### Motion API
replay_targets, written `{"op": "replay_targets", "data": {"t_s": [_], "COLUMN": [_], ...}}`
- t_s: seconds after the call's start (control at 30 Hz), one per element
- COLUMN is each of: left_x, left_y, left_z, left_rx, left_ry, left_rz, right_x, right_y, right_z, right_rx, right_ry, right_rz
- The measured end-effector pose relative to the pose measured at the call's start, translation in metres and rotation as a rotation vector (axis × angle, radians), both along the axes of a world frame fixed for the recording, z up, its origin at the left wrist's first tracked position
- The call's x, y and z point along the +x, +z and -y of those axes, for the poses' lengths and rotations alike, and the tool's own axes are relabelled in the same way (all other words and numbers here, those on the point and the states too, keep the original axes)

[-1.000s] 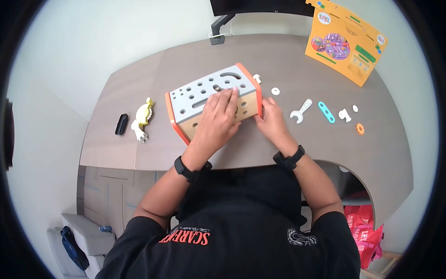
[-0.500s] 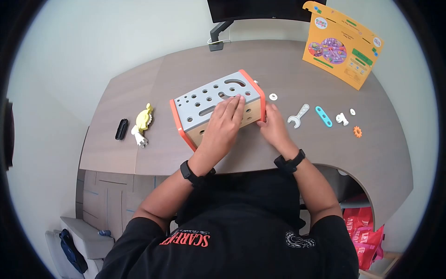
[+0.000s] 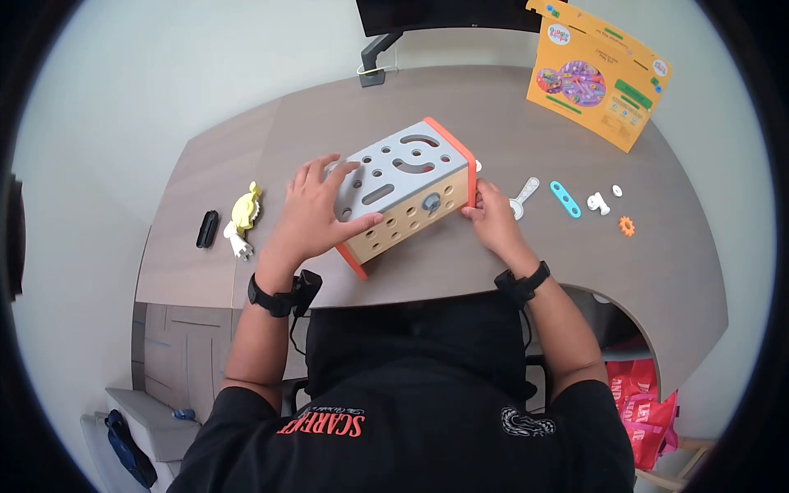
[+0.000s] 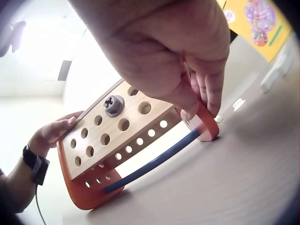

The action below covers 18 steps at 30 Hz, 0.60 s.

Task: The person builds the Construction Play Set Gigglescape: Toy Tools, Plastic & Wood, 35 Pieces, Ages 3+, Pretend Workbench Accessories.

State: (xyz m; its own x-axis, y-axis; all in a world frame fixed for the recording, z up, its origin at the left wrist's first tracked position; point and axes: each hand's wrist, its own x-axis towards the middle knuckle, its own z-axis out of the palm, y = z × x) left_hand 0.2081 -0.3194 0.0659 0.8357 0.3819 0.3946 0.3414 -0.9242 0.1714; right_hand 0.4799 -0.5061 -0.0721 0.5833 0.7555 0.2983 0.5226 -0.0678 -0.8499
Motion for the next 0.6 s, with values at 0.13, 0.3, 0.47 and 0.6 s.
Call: {"op": "replay_targets", "data": {"t_s": [0.13,0.3,0.47,0.6], "left_x": [0.001,0.002,0.002,0.003], "left_y": [-0.016,-0.018,-0.017,-0.020], "left_z": [0.000,0.003,0.005,0.005], "left_rx": [-0.152,-0.155,-0.135,-0.140], "left_ry": [-0.057,-0.053,-0.024,-0.031], "left_rz": [0.075,0.069,0.068,0.123], "right_x": [0.001,0.047,0.179,0.268], "right_y": [0.019,0.075,0.059,0.005], "right_z": [0.015,0.053,0.138,0.203], "right_rx": [-0.052,-0.263,-0.478,-0.802], "right_ry": [0.022,-0.074,-0.653,-0.623], "right_rz": [0.142,0.136,0.631,0.659]}}
